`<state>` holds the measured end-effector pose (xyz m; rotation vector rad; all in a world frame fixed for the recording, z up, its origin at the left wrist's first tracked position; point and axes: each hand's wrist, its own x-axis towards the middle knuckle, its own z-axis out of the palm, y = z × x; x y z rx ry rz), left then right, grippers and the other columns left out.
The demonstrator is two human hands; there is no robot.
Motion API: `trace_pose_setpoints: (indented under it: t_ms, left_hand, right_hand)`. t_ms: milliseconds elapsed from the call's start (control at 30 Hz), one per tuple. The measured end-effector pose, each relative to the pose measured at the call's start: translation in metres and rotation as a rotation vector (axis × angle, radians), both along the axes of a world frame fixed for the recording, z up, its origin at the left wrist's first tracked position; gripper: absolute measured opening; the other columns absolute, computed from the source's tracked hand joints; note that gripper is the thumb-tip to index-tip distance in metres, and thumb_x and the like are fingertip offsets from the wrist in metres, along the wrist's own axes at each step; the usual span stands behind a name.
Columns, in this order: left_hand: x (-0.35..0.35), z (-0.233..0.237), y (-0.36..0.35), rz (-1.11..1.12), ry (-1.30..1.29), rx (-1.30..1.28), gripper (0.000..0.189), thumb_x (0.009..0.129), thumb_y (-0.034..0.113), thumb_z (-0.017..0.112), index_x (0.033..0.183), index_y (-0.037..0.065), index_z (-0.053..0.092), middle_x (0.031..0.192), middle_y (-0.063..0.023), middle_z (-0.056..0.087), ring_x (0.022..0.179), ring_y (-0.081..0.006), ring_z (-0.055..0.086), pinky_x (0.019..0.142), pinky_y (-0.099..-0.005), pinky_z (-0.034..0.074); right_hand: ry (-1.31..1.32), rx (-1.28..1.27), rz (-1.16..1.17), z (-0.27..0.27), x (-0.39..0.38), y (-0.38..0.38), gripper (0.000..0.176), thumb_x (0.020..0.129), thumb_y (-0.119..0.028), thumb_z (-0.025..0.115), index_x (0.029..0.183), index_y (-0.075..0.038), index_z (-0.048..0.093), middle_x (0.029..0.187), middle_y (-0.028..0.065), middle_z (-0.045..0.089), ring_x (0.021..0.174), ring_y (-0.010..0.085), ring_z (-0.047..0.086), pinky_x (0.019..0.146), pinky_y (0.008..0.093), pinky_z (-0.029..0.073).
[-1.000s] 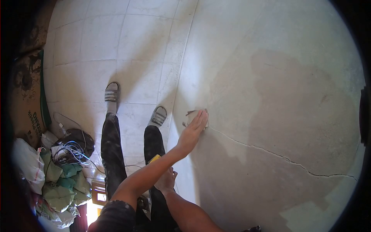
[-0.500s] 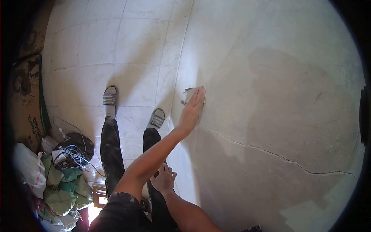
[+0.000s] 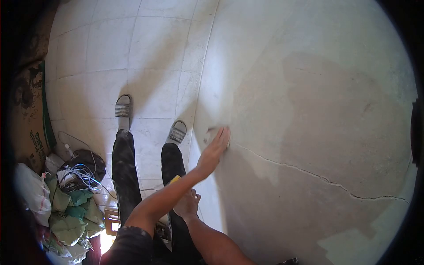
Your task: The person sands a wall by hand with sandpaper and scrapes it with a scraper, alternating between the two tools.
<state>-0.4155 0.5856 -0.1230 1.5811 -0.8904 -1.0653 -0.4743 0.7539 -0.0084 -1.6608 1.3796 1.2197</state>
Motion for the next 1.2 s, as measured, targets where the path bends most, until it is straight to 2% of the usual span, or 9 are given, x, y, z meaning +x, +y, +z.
trace_pose_setpoints:
  t_ms: [233, 367, 433, 600, 667, 833, 1033, 1133, 1200]
  left_hand:
    - [0.04, -0.032, -0.061, 0.032, -0.111, -0.019, 0.085, 0.082, -0.018, 0.043, 0.163, 0.004, 0.028, 0.168, -0.0192, 0.03, 0.156, -0.0358, 0.027, 0.125, -0.0429, 0.031]
    - [-0.006, 0.01, 0.014, -0.08, 0.028, -0.006, 0.083, 0.084, -0.017, 0.042, 0.163, 0.005, 0.027, 0.167, -0.0201, 0.029, 0.155, -0.0382, 0.027, 0.124, -0.0431, 0.033]
    - [-0.005, -0.005, 0.007, -0.069, -0.026, -0.021, 0.082, 0.085, -0.017, 0.042, 0.163, 0.004, 0.027, 0.167, -0.0208, 0.03, 0.155, -0.0387, 0.027, 0.123, -0.043, 0.034]
    - [0.056, -0.023, -0.09, 0.065, -0.189, 0.008, 0.079, 0.086, -0.017, 0.042, 0.161, 0.001, 0.028, 0.165, -0.0214, 0.032, 0.156, -0.0389, 0.025, 0.123, -0.0423, 0.035]
    - [0.044, -0.015, -0.08, 0.116, -0.116, -0.016, 0.08, 0.084, -0.017, 0.043, 0.161, 0.0, 0.028, 0.165, -0.0211, 0.033, 0.156, -0.0389, 0.025, 0.123, -0.0422, 0.035]
    - [-0.024, 0.005, 0.049, -0.198, -0.036, 0.058, 0.082, 0.082, -0.016, 0.046, 0.161, 0.001, 0.028, 0.166, -0.0204, 0.032, 0.156, -0.0374, 0.026, 0.122, -0.0419, 0.035]
    - [0.048, -0.034, -0.077, 0.083, -0.092, -0.006, 0.08, 0.084, -0.016, 0.045, 0.161, 0.0, 0.029, 0.166, -0.0203, 0.031, 0.156, -0.0356, 0.027, 0.124, -0.0412, 0.033]
    - [0.007, -0.002, -0.015, 0.029, -0.035, 0.037, 0.076, 0.088, -0.014, 0.042, 0.162, 0.001, 0.028, 0.167, -0.0194, 0.031, 0.156, -0.036, 0.027, 0.125, -0.0423, 0.031]
    - [-0.015, 0.01, 0.013, -0.028, 0.012, 0.065, 0.075, 0.09, -0.013, 0.042, 0.162, 0.002, 0.028, 0.167, -0.0191, 0.031, 0.155, -0.0362, 0.028, 0.125, -0.0426, 0.031]
  right_hand:
    - [-0.047, -0.051, -0.064, 0.001, 0.001, 0.002, 0.054, 0.093, -0.045, 0.061, 0.133, -0.008, 0.055, 0.139, 0.0104, 0.054, 0.131, 0.029, 0.05, 0.107, 0.0566, 0.034]
    - [-0.035, -0.028, 0.004, 0.003, 0.004, 0.0, 0.052, 0.094, -0.044, 0.06, 0.131, -0.009, 0.055, 0.137, 0.0102, 0.055, 0.13, 0.0284, 0.05, 0.105, 0.0562, 0.035]
    - [-0.024, -0.016, 0.067, 0.0, 0.006, -0.002, 0.05, 0.094, -0.044, 0.06, 0.131, -0.01, 0.056, 0.136, 0.01, 0.055, 0.129, 0.0281, 0.051, 0.104, 0.056, 0.036]
    - [-0.069, -0.069, -0.048, 0.001, 0.006, 0.0, 0.053, 0.094, -0.046, 0.061, 0.133, -0.01, 0.054, 0.136, 0.0095, 0.055, 0.13, 0.0285, 0.05, 0.107, 0.0553, 0.034]
    - [-0.063, -0.066, -0.044, 0.002, 0.006, -0.005, 0.053, 0.094, -0.045, 0.061, 0.134, -0.01, 0.054, 0.137, 0.0098, 0.055, 0.13, 0.0287, 0.05, 0.107, 0.0553, 0.034]
    - [-0.036, -0.008, 0.044, 0.001, -0.004, -0.003, 0.052, 0.093, -0.043, 0.062, 0.131, -0.009, 0.055, 0.136, 0.011, 0.055, 0.131, 0.0294, 0.05, 0.107, 0.0557, 0.034]
    - [-0.021, 0.03, -0.083, -0.001, 0.001, -0.004, 0.063, 0.09, -0.043, 0.065, 0.142, -0.009, 0.051, 0.144, 0.0115, 0.053, 0.137, 0.0295, 0.047, 0.11, 0.0559, 0.032]
    - [-0.057, 0.007, -0.054, 0.004, 0.0, 0.0, 0.063, 0.09, -0.043, 0.065, 0.142, -0.009, 0.052, 0.142, 0.0113, 0.054, 0.134, 0.03, 0.048, 0.108, 0.0567, 0.033]
    - [-0.145, -0.1, 0.129, 0.003, -0.013, 0.008, 0.056, 0.091, -0.044, 0.064, 0.134, -0.009, 0.054, 0.136, 0.0104, 0.055, 0.13, 0.0305, 0.051, 0.106, 0.0573, 0.034]
